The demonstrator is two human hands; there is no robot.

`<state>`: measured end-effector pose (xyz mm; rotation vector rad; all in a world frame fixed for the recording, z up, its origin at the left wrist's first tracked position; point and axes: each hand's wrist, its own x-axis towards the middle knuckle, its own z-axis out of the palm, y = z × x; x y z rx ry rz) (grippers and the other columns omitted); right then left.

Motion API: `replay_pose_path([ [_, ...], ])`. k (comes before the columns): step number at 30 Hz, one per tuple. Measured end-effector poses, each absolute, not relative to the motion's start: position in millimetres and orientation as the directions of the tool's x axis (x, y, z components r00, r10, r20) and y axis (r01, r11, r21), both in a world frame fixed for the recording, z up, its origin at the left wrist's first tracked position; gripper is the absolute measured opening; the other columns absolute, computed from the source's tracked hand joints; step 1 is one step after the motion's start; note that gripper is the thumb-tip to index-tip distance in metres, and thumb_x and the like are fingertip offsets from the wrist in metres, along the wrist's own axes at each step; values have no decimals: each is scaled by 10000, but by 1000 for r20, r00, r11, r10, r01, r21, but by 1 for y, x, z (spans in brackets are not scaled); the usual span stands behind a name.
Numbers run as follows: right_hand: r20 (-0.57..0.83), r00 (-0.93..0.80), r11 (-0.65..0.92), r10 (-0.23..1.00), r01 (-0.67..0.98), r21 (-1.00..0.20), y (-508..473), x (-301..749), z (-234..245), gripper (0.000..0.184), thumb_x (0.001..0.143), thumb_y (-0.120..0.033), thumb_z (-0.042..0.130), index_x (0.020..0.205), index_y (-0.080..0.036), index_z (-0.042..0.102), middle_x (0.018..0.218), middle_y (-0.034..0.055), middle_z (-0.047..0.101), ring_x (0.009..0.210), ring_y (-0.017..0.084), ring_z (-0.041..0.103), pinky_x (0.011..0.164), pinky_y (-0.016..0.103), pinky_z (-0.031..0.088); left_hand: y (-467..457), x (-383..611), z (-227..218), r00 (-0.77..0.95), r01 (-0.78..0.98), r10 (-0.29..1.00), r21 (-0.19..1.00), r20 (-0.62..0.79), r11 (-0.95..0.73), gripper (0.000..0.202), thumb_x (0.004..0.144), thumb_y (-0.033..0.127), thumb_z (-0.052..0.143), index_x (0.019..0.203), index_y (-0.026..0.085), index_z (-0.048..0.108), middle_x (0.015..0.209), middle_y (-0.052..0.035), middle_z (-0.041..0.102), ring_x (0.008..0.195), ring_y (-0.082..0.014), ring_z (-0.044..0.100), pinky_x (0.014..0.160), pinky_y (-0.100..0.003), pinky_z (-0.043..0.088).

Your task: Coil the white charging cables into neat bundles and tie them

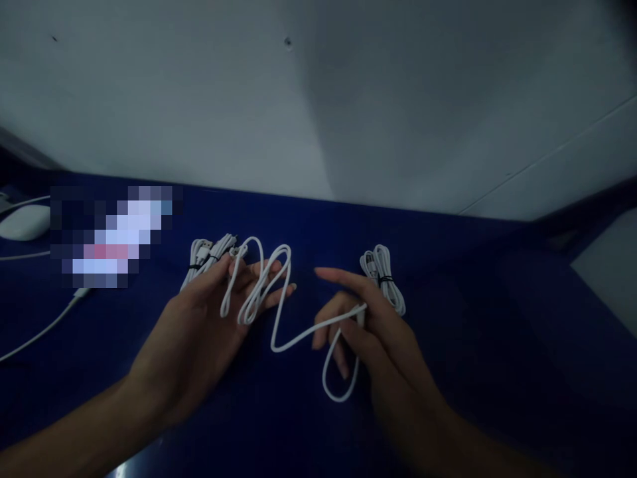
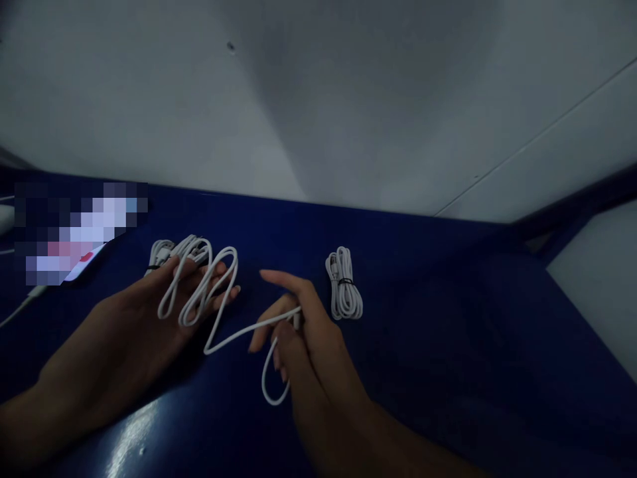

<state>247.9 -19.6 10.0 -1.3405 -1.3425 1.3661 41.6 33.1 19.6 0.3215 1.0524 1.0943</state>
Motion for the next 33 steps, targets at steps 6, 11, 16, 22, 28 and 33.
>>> replay_pose_path([
  [6,-95,-41,-90,995,117,-989,-18,246,4,540,1167,-284,450,1684,-409,359,1221,12,773,710,121,685,666,273,642,32,37,15,109,-539,898,734,-426,414,261,1055,384,690,828,264,732,1076,-60,808,1186,-296,742,1044,-450,660],
  [11,-109,-122,-85,987,187,-979,-20,253,4,523,1130,-176,422,1569,-452,497,1209,-16,771,517,68,534,465,204,505,31,36,14,212,-442,890,773,-404,456,240,1040,468,697,909,286,780,1068,-76,818,1216,-331,723,1040,-481,642],
  [16,-109,-168,-83,980,160,-984,-19,255,4,548,1138,-197,417,1624,-449,411,1290,6,766,518,77,561,470,240,522,29,34,5,303,-383,857,770,-417,511,371,1118,497,570,1029,215,794,1240,-123,793,1258,-317,701,1109,-462,600],
  [22,-35,-169,0,985,204,-979,-17,253,7,627,1084,-106,419,1644,-379,351,1350,56,721,814,165,737,682,349,641,28,39,7,270,-382,892,810,-363,445,267,1104,422,635,1014,222,785,1258,-103,786,1318,-333,681,1158,-515,576],
  [28,-9,-175,35,985,246,-969,-12,257,2,632,1073,-77,419,1646,-340,377,1216,64,743,918,215,751,816,441,642,23,43,6,433,-299,807,781,-402,549,221,1095,393,659,987,222,748,1235,-93,769,1253,-323,711,1082,-492,638],
  [33,-23,-110,-27,994,-28,-999,-4,259,4,450,1144,-277,505,1591,-293,453,1261,84,783,793,192,773,606,339,621,24,45,8,379,-346,843,786,-382,512,292,1123,347,599,893,188,682,1233,-100,766,1218,-310,730,1072,-493,650],
])
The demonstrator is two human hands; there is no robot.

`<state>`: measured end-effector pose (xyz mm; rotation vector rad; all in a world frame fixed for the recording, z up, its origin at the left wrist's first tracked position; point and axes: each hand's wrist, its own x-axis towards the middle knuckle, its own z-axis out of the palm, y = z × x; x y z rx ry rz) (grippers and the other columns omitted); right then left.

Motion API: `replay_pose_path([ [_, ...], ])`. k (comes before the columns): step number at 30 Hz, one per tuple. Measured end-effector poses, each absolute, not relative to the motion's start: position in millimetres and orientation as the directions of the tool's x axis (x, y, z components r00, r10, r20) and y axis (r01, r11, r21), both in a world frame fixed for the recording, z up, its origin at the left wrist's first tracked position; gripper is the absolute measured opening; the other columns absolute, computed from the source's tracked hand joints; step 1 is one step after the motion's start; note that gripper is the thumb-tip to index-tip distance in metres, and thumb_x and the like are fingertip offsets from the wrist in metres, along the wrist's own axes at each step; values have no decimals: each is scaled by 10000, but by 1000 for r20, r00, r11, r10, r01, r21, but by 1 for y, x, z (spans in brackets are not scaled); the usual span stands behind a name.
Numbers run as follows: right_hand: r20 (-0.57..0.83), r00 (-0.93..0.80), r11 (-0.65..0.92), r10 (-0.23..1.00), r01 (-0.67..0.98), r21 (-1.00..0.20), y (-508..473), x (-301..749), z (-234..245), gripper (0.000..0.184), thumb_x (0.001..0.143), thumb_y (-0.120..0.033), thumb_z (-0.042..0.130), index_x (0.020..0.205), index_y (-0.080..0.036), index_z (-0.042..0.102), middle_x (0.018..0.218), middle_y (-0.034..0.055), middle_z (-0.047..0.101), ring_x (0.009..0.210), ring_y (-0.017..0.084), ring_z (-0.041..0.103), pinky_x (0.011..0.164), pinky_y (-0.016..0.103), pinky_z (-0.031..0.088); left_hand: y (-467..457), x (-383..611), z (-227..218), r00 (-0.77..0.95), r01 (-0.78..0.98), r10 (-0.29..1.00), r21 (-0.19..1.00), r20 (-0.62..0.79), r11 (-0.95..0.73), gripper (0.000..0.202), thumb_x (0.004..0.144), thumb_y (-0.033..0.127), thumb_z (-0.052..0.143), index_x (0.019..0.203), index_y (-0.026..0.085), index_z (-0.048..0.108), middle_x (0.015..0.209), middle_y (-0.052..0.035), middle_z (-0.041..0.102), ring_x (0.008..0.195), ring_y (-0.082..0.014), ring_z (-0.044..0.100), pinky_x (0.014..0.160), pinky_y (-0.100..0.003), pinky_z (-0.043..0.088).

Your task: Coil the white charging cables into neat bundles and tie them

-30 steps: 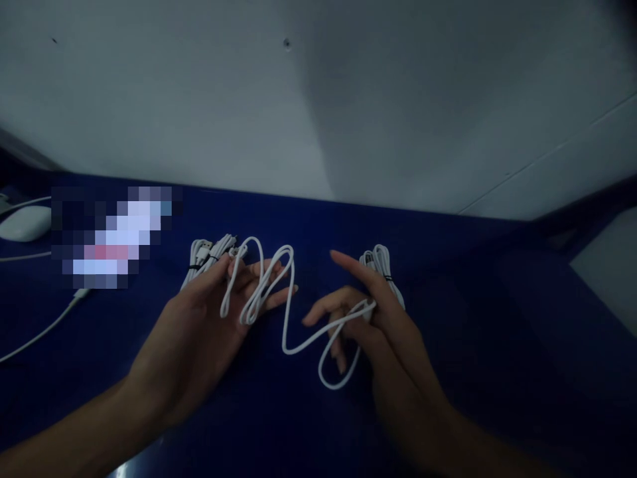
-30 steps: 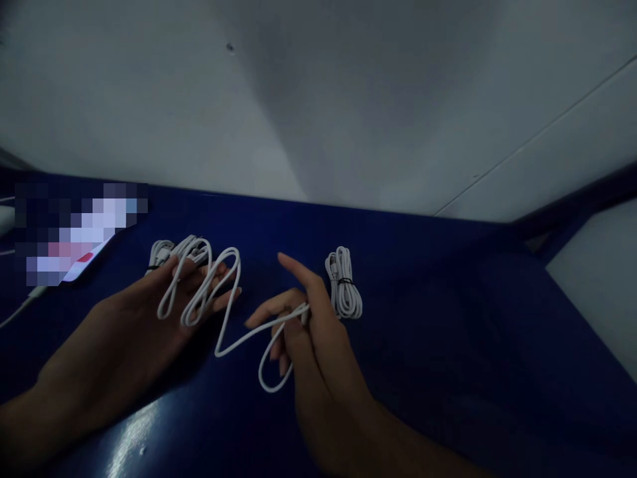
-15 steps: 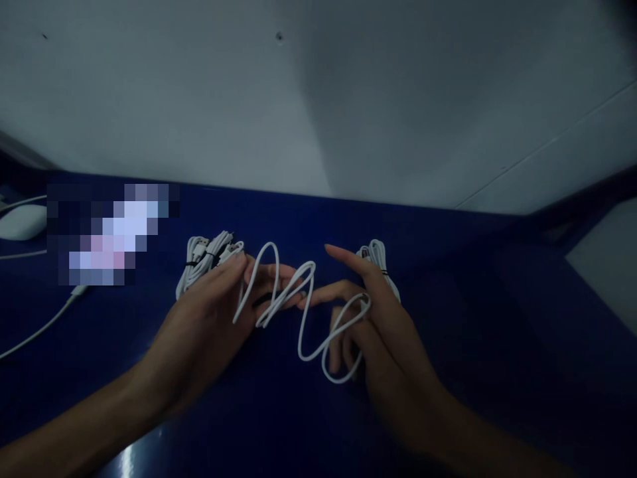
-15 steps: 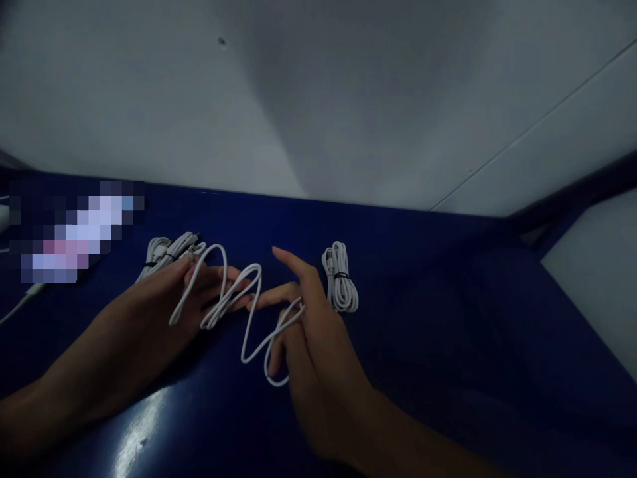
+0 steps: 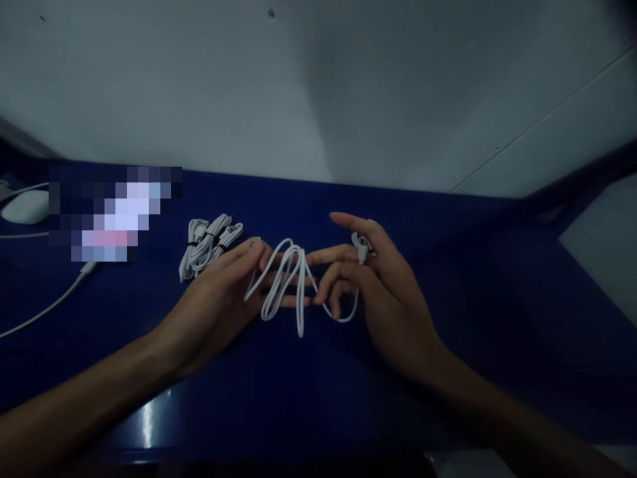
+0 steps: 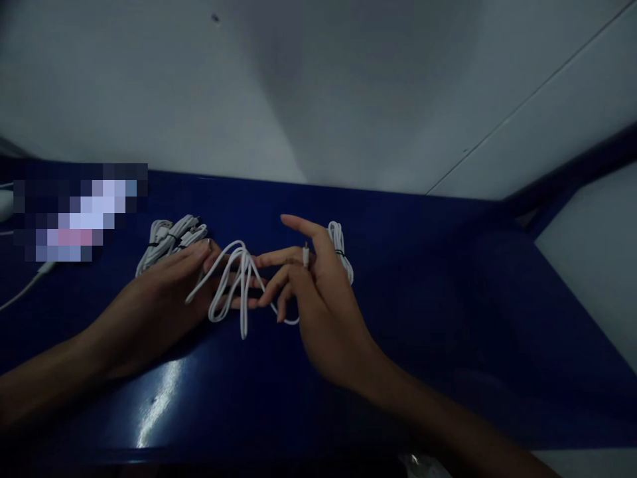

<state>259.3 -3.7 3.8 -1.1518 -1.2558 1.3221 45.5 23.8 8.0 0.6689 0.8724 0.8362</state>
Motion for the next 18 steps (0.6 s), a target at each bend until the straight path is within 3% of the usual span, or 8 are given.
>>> replay_pose_path([
  [2,-47,-76,-51,996,-41,-998,-2,259,7,466,1145,-315,534,1604,-262,470,1259,92,799,813,189,778,621,327,623,24,47,10,375,-372,848,777,-375,508,316,1135,323,566,872,181,668,1223,-112,774,1222,-320,733,1076,-524,647],
  [4,-26,-26,-24,999,60,-998,-3,259,9,434,1161,-357,529,1580,-247,541,1172,73,823,837,181,765,696,330,630,24,47,12,380,-392,849,767,-368,508,335,1141,327,552,862,179,662,1209,-121,784,1230,-328,734,1081,-538,644],
  [8,55,17,49,998,231,-972,-7,257,13,371,1172,-474,522,1207,-237,805,1059,51,829,915,179,754,815,329,620,21,48,13,382,-411,847,753,-370,514,299,1137,354,570,915,188,682,1207,-113,801,1253,-320,730,1101,-511,634],
  [10,38,-12,39,999,183,-982,-9,256,14,436,1168,-504,522,1026,-231,831,1066,59,833,968,193,771,864,339,626,19,48,12,378,-399,845,757,-378,517,299,1138,357,579,913,188,680,1225,-97,803,1268,-305,724,1120,-479,624],
  [15,-103,-108,-110,989,-66,-992,-6,256,10,589,1153,-617,464,810,-225,739,1185,84,824,1264,260,736,1135,485,569,20,46,10,355,-403,864,775,-357,487,302,1137,362,590,915,188,698,1258,-64,799,1287,-286,710,1111,-422,620],
  [18,-159,-205,-193,966,-162,-968,-2,259,6,627,1142,-655,441,775,-225,711,1193,87,819,1340,273,706,1184,534,543,21,43,6,368,-370,858,791,-357,487,294,1127,379,603,944,197,743,1273,-83,792,1311,-311,696,1063,-428,646],
])
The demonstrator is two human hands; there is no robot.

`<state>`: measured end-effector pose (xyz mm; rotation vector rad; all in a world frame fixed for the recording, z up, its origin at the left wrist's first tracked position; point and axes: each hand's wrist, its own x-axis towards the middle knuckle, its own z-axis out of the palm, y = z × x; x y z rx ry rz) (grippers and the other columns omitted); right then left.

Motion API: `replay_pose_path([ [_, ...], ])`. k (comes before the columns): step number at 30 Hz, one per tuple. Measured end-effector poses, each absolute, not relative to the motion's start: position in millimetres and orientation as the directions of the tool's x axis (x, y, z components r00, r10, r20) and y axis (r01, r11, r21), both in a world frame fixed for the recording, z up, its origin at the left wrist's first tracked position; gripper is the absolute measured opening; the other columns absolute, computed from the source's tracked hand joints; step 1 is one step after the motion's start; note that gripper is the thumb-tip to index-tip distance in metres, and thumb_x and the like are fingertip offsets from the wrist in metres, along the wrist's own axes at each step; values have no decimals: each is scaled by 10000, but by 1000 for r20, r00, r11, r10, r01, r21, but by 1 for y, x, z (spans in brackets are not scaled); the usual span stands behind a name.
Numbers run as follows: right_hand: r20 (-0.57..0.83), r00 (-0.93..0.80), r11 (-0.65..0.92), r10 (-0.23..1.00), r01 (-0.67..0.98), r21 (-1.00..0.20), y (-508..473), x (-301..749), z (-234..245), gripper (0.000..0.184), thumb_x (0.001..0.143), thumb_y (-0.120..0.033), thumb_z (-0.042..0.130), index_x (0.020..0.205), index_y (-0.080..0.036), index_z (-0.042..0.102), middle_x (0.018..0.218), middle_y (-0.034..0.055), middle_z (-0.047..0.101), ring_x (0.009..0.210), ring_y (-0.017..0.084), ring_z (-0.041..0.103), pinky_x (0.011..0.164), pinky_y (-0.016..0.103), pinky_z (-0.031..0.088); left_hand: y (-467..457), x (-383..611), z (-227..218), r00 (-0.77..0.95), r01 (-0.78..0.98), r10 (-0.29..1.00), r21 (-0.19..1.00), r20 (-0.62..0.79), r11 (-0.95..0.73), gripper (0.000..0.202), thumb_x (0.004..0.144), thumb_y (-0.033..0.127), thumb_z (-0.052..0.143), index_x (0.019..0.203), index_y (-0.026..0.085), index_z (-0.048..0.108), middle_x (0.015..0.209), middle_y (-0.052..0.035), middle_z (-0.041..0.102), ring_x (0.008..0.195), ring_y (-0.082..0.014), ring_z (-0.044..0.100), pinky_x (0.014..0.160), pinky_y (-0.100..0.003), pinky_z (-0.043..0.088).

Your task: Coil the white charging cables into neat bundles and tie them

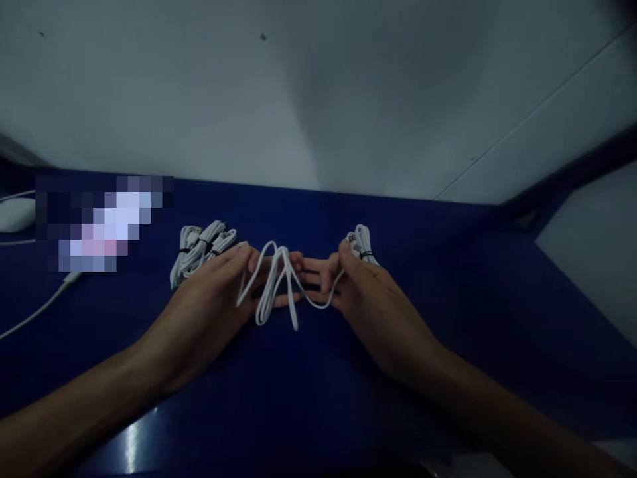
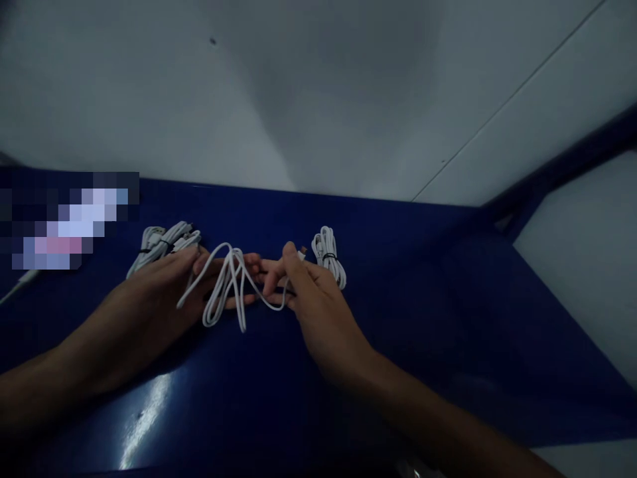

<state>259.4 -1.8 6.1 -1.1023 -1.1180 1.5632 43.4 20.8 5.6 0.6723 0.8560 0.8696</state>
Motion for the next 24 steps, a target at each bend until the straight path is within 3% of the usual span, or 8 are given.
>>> replay_pose_path([
  [3,-160,-288,-209,944,-148,-967,-1,260,9,572,1149,-610,483,851,-232,792,1214,81,816,1306,269,732,1163,512,576,21,40,1,364,-336,867,820,-340,463,237,1101,380,651,992,220,788,1300,-83,786,1333,-329,688,1020,-430,669],
  [7,-124,-303,-135,945,-16,-991,-5,260,20,414,1159,-424,567,933,-272,879,1423,39,763,1248,256,764,1090,463,629,21,39,0,342,-310,888,855,-308,416,194,1079,372,683,1067,234,819,1387,-68,774,1356,-323,685,1034,-390,661],
  [10,-115,-300,-97,947,74,-992,-6,262,24,389,1154,-392,578,943,-304,892,1244,34,837,1208,261,770,1105,504,602,19,41,5,334,-284,892,870,-305,404,245,1076,412,688,1178,226,812,1390,-86,782,1408,-311,656,1090,-339,620],
  [14,-108,-338,-110,935,14,-994,-4,265,18,384,1148,-399,583,923,-300,879,1145,37,861,1233,262,749,1134,510,548,18,42,8,295,-206,909,910,-293,360,299,1068,453,703,1231,220,792,1366,-112,782,1346,-326,703,1070,-361,633],
  [20,-126,-245,-115,961,57,-992,-6,262,12,379,1131,-374,579,932,-272,885,1103,44,863,1017,225,766,897,395,572,27,40,5,279,-218,927,923,-252,317,261,1080,406,681,942,189,729,1304,-110,764,1090,-298,777,765,-349,670],
  [24,-119,-173,-103,978,99,-990,-7,260,13,384,1123,-349,582,921,-253,894,1036,47,855,943,204,727,863,368,542,32,40,6,271,-236,935,925,-230,296,282,1056,393,701,867,184,687,1199,-98,779,955,-251,754,718,-323,595],
])
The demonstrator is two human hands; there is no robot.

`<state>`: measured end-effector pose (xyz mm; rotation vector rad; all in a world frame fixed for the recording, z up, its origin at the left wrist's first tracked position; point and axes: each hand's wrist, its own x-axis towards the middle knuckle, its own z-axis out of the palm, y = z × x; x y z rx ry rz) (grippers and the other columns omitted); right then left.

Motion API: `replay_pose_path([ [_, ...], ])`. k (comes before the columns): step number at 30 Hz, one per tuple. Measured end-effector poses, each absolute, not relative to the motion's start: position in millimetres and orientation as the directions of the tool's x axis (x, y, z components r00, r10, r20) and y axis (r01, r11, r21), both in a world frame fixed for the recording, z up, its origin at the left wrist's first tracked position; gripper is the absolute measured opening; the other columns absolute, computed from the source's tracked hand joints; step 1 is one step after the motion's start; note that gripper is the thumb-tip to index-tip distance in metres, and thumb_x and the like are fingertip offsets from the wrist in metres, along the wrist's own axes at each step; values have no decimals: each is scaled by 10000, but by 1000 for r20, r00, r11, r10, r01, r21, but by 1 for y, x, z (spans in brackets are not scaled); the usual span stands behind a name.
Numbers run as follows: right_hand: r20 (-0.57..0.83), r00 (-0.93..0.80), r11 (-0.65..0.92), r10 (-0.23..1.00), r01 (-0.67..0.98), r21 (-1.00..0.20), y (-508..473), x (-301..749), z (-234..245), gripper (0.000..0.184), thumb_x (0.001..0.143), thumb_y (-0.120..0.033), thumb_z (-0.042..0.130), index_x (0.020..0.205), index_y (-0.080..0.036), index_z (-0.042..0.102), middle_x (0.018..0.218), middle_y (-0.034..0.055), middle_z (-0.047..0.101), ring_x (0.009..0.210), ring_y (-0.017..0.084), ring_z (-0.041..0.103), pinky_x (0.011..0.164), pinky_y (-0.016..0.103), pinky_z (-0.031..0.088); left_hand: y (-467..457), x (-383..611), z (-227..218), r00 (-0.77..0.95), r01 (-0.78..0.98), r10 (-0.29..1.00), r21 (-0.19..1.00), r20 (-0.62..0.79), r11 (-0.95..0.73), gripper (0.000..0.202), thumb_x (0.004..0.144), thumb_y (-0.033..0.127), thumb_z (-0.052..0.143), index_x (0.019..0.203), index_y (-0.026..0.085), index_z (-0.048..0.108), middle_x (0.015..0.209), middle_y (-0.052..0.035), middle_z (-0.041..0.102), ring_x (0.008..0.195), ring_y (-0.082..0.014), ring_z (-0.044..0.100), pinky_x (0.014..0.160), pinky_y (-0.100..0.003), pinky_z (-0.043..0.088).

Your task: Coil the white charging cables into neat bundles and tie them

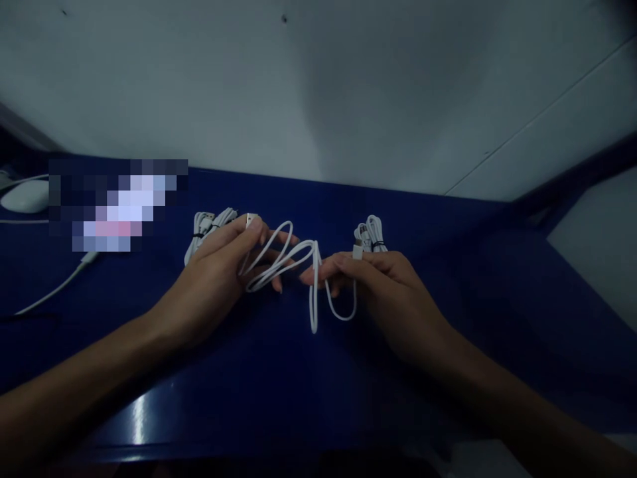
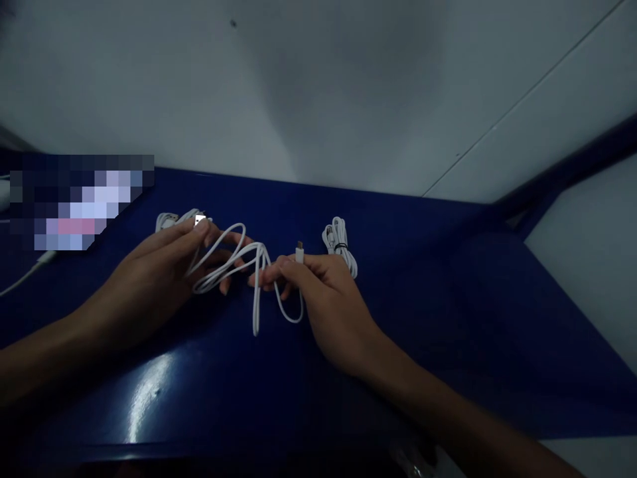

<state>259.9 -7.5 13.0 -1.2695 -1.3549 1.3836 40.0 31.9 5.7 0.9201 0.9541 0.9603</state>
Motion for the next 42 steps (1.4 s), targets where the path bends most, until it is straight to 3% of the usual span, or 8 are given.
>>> replay_pose_path([
  [5,23,-91,43,996,223,-974,-8,260,14,392,1126,-352,574,895,-272,881,821,24,772,838,207,692,790,367,543,31,35,4,232,-100,946,962,-227,256,257,1020,457,748,927,219,781,964,-50,768,861,-229,672,796,-333,521],
  [15,285,-77,296,955,267,-917,-12,257,8,349,1154,-278,549,992,-309,857,1051,10,810,1018,221,758,891,407,575,29,32,7,340,47,899,960,-276,277,351,1039,523,688,908,205,763,795,-18,614,688,-163,512,598,-263,397],
  [21,284,-116,304,952,231,-924,-16,255,12,363,1163,-265,548,1000,-319,868,1098,-3,825,1104,220,766,976,408,573,33,36,7,321,-205,875,876,-362,438,257,974,366,801,811,192,706,848,-9,603,803,-155,576,766,-240,524],
  [25,260,-107,280,960,266,-923,-16,257,10,341,1160,-296,562,1014,-339,867,1061,-10,823,1033,211,759,887,384,569,36,39,11,406,-219,844,860,-349,461,277,1022,331,729,796,172,713,860,-42,658,824,-166,624,779,-251,559],
  [29,129,-2,124,992,283,-951,-13,259,10,398,1162,-394,550,924,-306,857,897,2,789,790,180,701,689,337,518,34,38,11,430,-223,841,864,-328,451,259,1070,317,645,877,161,719,1046,-139,786,1041,-281,746,930,-395,635],
  [35,47,27,42,999,168,-985,-10,258,9,427,1168,-484,528,908,-252,773,806,5,734,756,163,677,706,307,509,34,36,9,453,-270,811,810,-371,521,438,1123,433,522,829,150,682,1173,-210,797,1133,-385,772,979,-571,659],
  [39,5,-2,5,1000,133,-991,-10,257,9,438,1184,-500,477,902,-243,692,622,-40,575,569,130,518,572,280,425,34,37,10,492,-229,799,834,-345,501,307,1059,434,708,905,170,682,1150,-155,806,1145,-363,778,994,-545,664],
  [42,-1,10,-2,1000,122,-992,-10,257,8,425,1183,-489,483,898,-242,680,607,-49,510,548,123,448,530,275,363,32,37,10,461,-152,830,893,-315,423,256,958,324,864,889,185,659,1051,-86,813,1053,-289,804,965,-429,663],
])
